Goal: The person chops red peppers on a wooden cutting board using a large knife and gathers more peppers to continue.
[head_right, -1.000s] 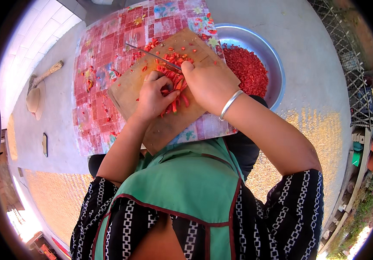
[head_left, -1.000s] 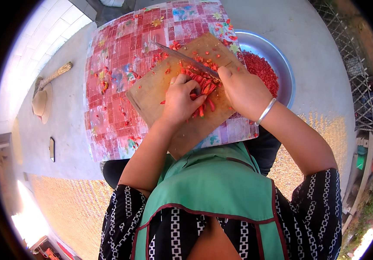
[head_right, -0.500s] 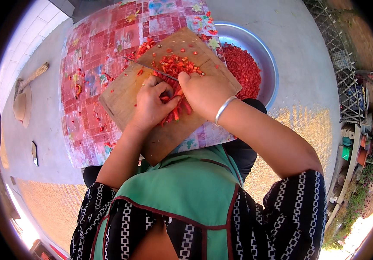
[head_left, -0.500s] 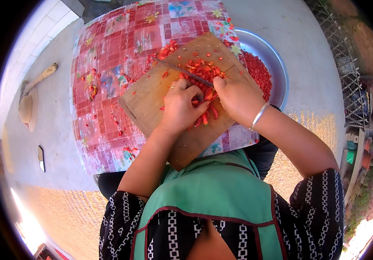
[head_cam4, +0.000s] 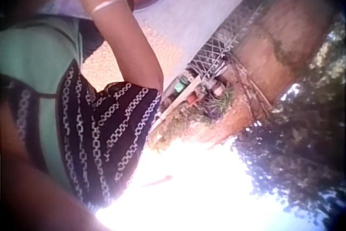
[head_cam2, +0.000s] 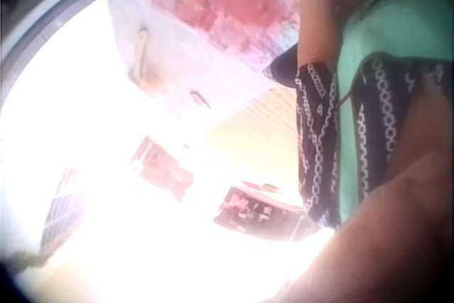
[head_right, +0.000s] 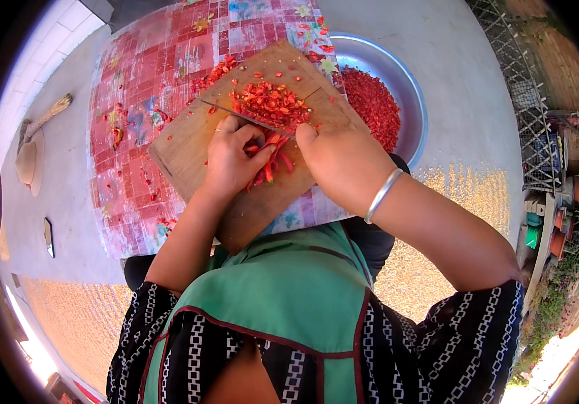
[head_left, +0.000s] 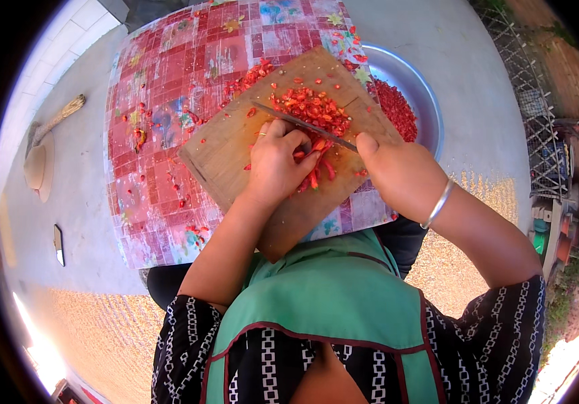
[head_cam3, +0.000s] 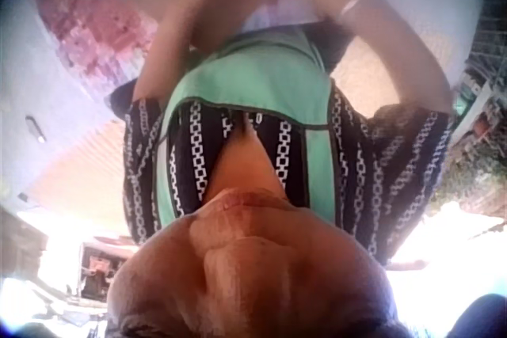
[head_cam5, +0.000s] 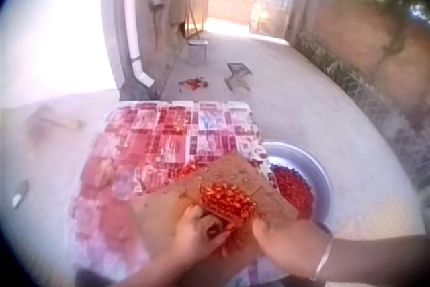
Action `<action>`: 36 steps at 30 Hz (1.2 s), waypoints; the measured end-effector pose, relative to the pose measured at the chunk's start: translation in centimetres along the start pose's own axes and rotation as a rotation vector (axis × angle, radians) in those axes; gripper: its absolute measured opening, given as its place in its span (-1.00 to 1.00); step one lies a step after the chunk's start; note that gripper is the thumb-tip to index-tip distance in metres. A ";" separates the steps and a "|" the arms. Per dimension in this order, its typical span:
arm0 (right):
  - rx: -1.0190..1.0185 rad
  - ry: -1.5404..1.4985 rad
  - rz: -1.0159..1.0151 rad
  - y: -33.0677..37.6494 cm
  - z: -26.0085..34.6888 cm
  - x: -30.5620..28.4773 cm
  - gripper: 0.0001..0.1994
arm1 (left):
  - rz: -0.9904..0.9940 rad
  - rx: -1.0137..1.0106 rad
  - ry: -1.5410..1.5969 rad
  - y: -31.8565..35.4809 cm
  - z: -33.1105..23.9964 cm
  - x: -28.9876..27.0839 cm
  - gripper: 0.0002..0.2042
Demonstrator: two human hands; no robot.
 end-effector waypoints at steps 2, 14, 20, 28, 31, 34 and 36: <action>-0.028 -0.003 -0.123 -2.7 -0.6 2.1 -0.88 | 0.015 0.012 0.010 -0.3 0.0 0.2 -0.79; -0.070 -0.005 -0.061 0.9 0.2 -1.2 -0.82 | -0.058 0.011 0.001 0.5 0.1 0.2 -0.80; -0.087 -0.036 -0.240 -5.5 -0.4 3.6 -0.87 | -0.051 0.057 0.012 0.0 -0.1 0.1 -0.80; -0.055 -0.119 0.003 1.0 0.0 -1.5 -0.83 | -0.064 0.003 -0.011 0.8 0.5 0.3 -0.84; -0.081 -0.092 -0.052 -0.1 -0.2 -0.1 -0.81 | -0.078 0.018 0.009 0.7 0.1 0.3 -0.80; -0.038 -0.078 -0.155 -3.6 -0.8 3.3 -0.86 | -0.064 0.064 0.017 0.2 0.0 0.6 -0.79; -0.070 -0.063 -0.228 -5.0 -1.3 4.1 -0.88 | -0.063 0.053 -0.011 0.2 -0.2 0.5 -0.79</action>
Point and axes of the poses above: each hand's wrist, its own y-axis away from the middle knuckle, its own x-axis out of the palm, z = x × y, the point moved 4 cm from there along -y, towards the middle knuckle, and after that the axes turned 12 degrees about z, right-handed, at the moved point
